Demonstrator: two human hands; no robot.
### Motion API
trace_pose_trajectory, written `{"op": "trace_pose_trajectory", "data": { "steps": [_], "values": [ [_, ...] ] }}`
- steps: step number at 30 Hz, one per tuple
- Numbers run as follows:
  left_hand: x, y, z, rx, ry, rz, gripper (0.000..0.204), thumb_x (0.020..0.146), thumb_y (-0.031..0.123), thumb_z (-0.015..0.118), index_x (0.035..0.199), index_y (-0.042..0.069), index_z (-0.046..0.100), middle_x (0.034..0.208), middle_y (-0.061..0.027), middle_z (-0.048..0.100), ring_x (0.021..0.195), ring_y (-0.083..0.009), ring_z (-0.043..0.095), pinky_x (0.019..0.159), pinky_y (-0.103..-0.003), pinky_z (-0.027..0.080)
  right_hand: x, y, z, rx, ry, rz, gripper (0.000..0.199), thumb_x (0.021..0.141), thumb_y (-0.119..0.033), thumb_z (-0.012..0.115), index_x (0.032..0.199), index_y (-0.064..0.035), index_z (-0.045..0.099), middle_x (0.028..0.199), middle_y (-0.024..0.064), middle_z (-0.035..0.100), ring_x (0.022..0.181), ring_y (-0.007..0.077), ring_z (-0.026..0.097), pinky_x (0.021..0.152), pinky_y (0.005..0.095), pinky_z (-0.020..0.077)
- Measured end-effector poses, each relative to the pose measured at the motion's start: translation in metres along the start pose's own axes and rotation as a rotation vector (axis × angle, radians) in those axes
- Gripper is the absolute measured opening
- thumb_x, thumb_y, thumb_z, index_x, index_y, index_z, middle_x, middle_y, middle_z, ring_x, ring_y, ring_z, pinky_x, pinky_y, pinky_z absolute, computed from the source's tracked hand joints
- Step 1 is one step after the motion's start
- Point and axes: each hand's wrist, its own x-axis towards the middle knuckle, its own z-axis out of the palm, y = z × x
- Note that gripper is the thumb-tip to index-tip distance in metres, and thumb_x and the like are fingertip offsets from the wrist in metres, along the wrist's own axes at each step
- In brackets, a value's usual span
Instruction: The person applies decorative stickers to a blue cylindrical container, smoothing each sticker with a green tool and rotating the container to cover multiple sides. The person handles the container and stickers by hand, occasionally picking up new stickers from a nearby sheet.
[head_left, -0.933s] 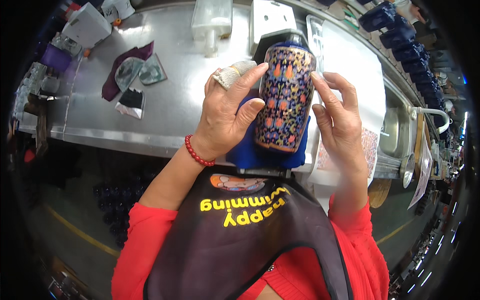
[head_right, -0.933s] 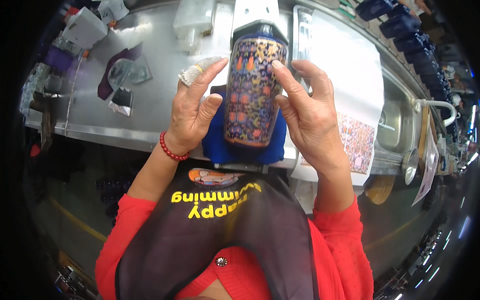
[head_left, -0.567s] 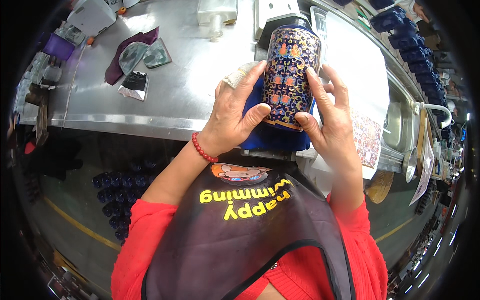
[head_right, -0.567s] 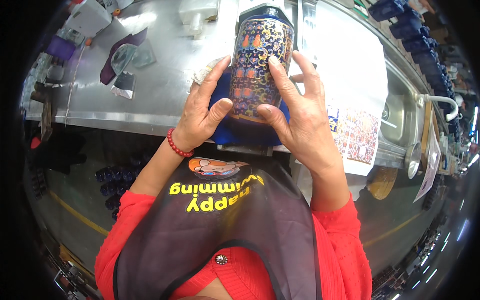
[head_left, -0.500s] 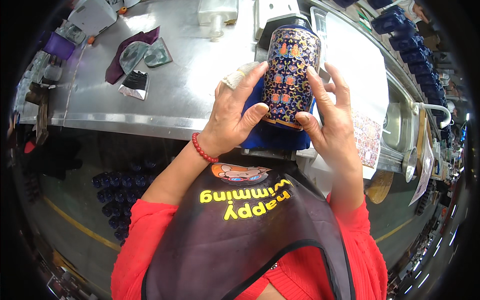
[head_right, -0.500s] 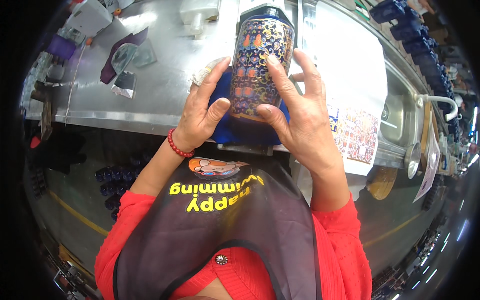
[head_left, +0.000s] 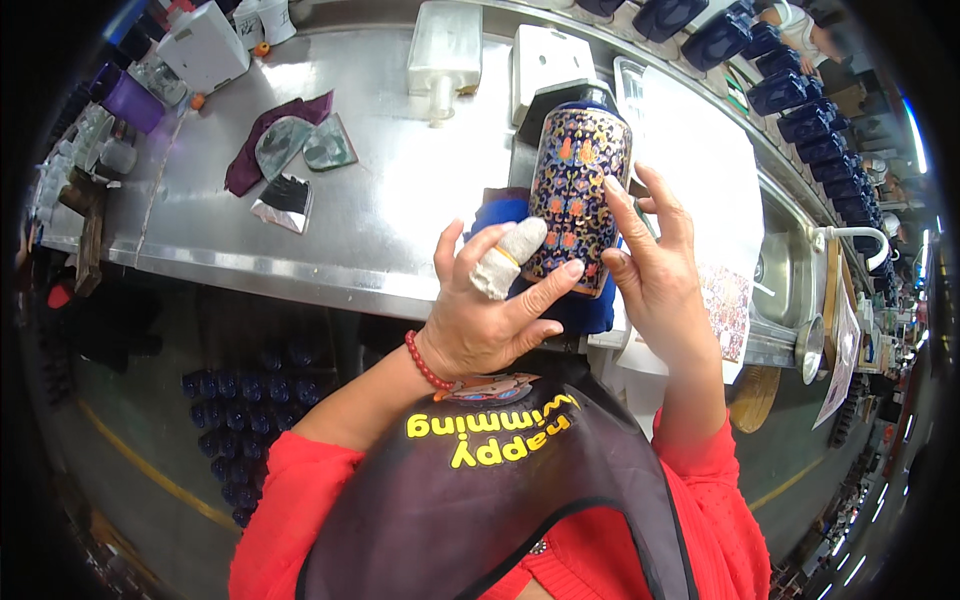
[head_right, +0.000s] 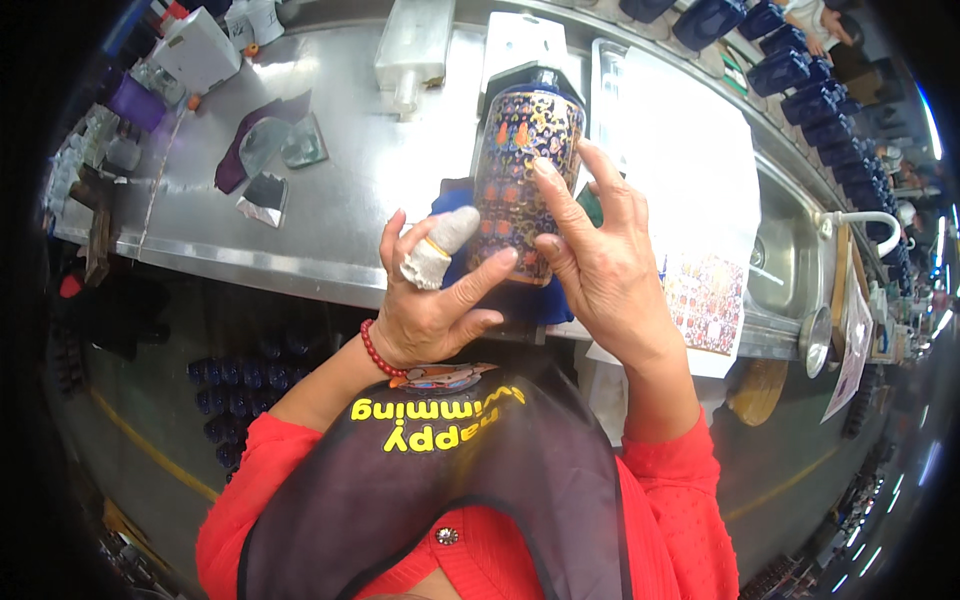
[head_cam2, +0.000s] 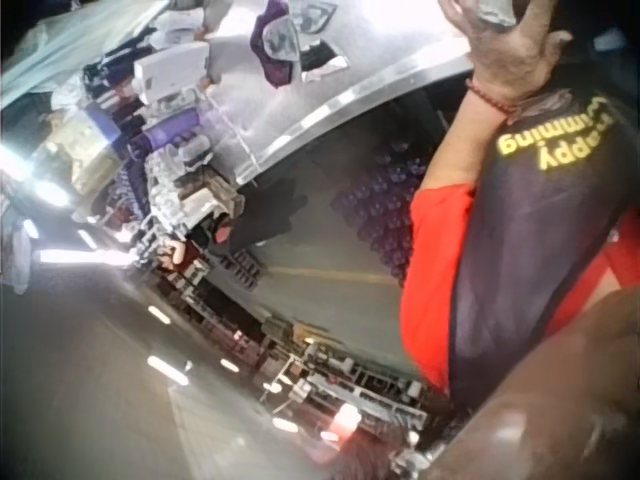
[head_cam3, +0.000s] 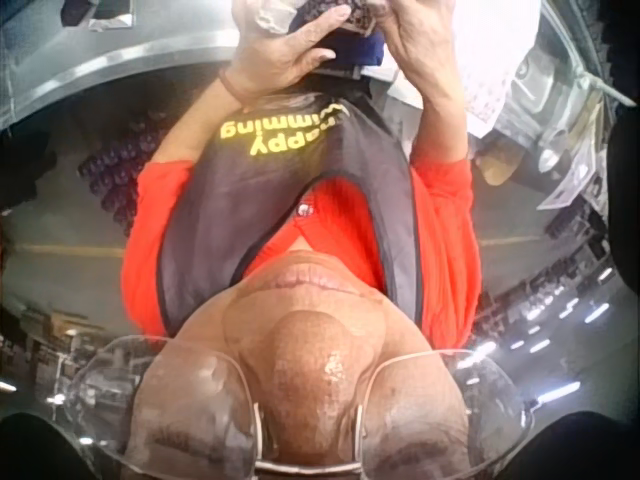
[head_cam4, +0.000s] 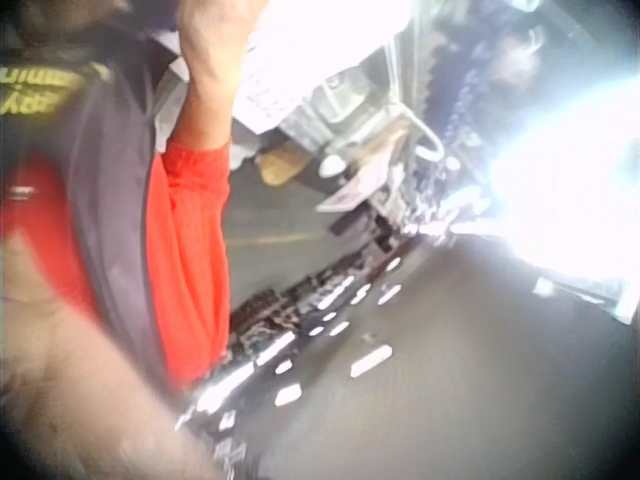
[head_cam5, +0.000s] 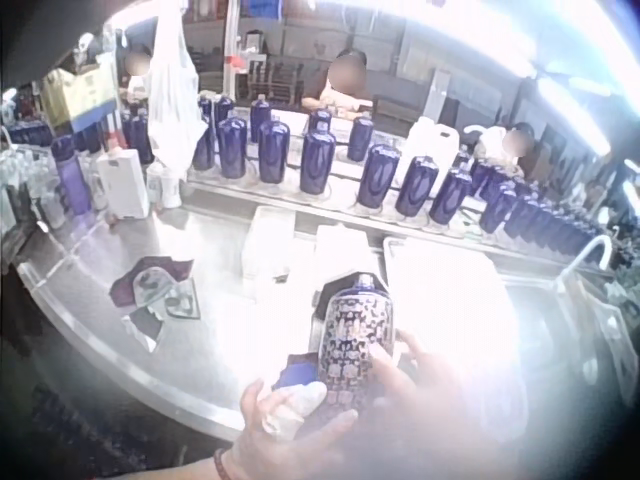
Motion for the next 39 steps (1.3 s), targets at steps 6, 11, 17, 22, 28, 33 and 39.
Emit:
{"op": "trace_pose_trajectory", "data": {
  "steps": [6,11,17,22,28,33,39],
  "values": [
    [-0.001,0.002,-0.004,0.067,-0.003,0.029,0.045,0.096,0.051,0.060,0.133,0.025,0.069,0.134,-0.0145,0.059,0.127,-0.0309,0.042,0.118,-0.057,0.016,0.016,0.016,0.002,0.037,0.030,-0.026,0.054,0.092,-0.015,0.070,0.144,-0.0150,0.057,0.150,0.0219,0.044,0.119,0.0397,0.052,0.103,0.0456,0.0449],
    [0.000,0.002,-0.005,0.074,0.000,0.036,0.042,0.096,0.048,0.062,0.131,0.025,0.071,0.132,-0.0145,0.060,0.125,-0.0308,0.044,0.118,-0.056,0.018,0.016,0.015,0.003,0.082,-0.006,-0.001,0.057,0.092,-0.018,0.072,0.146,-0.0150,0.056,0.151,0.0221,0.043,0.118,0.0376,0.052,0.103,0.0436,0.0459],
    [-0.004,-0.004,-0.004,-0.042,0.021,0.035,0.043,0.094,0.045,0.064,0.131,0.025,0.070,0.132,-0.0101,0.062,0.126,-0.0284,0.044,0.116,-0.057,0.018,0.007,0.008,-0.004,0.165,-0.035,0.051,0.063,0.093,-0.024,0.072,0.151,-0.0143,0.050,0.152,0.0263,0.040,0.123,0.0388,0.051,0.105,0.0445,0.0451],
    [0.001,-0.016,0.000,-0.336,0.129,-0.195,0.057,0.103,0.042,0.055,0.138,-0.001,0.057,0.129,-0.0210,0.062,0.118,-0.0364,0.057,0.110,-0.048,0.031,-0.013,0.001,0.010,0.129,-0.035,0.130,0.084,0.094,-0.042,0.071,0.158,-0.0048,0.031,0.154,0.0288,0.036,0.135,0.0434,0.044,0.113,0.0471,0.0377],
    [0.017,-0.013,0.011,-0.405,0.091,-0.277,0.072,0.099,0.050,0.059,0.145,-0.004,0.046,0.133,-0.0211,0.059,0.122,-0.0348,0.054,0.107,-0.047,0.031,-0.022,0.003,0.021,0.249,-0.054,0.154,0.094,0.091,-0.046,0.072,0.159,-0.0013,0.026,0.154,0.0274,0.038,0.139,0.0424,0.042,0.115,0.0466,0.0357],
    [0.023,-0.010,0.013,-0.295,0.054,-0.253,0.086,0.092,0.055,0.067,0.149,-0.003,0.040,0.134,-0.0196,0.058,0.117,-0.0338,0.053,0.106,-0.048,0.030,-0.024,0.010,0.018,0.338,-0.089,0.153,0.095,0.090,-0.041,0.075,0.159,-0.0007,0.025,0.153,0.0273,0.041,0.138,0.0425,0.043,0.116,0.0468,0.0348],
    [0.022,-0.014,0.010,-0.377,-0.005,-0.276,0.086,0.091,0.052,0.070,0.151,-0.002,0.038,0.138,-0.0193,0.055,0.121,-0.0328,0.051,0.108,-0.048,0.029,-0.028,0.020,0.026,0.395,-0.103,0.210,0.101,0.090,-0.049,0.074,0.162,-0.0029,0.020,0.148,0.0188,0.048,0.117,0.0260,0.054,0.107,0.0412,0.0425]
  ]
}}
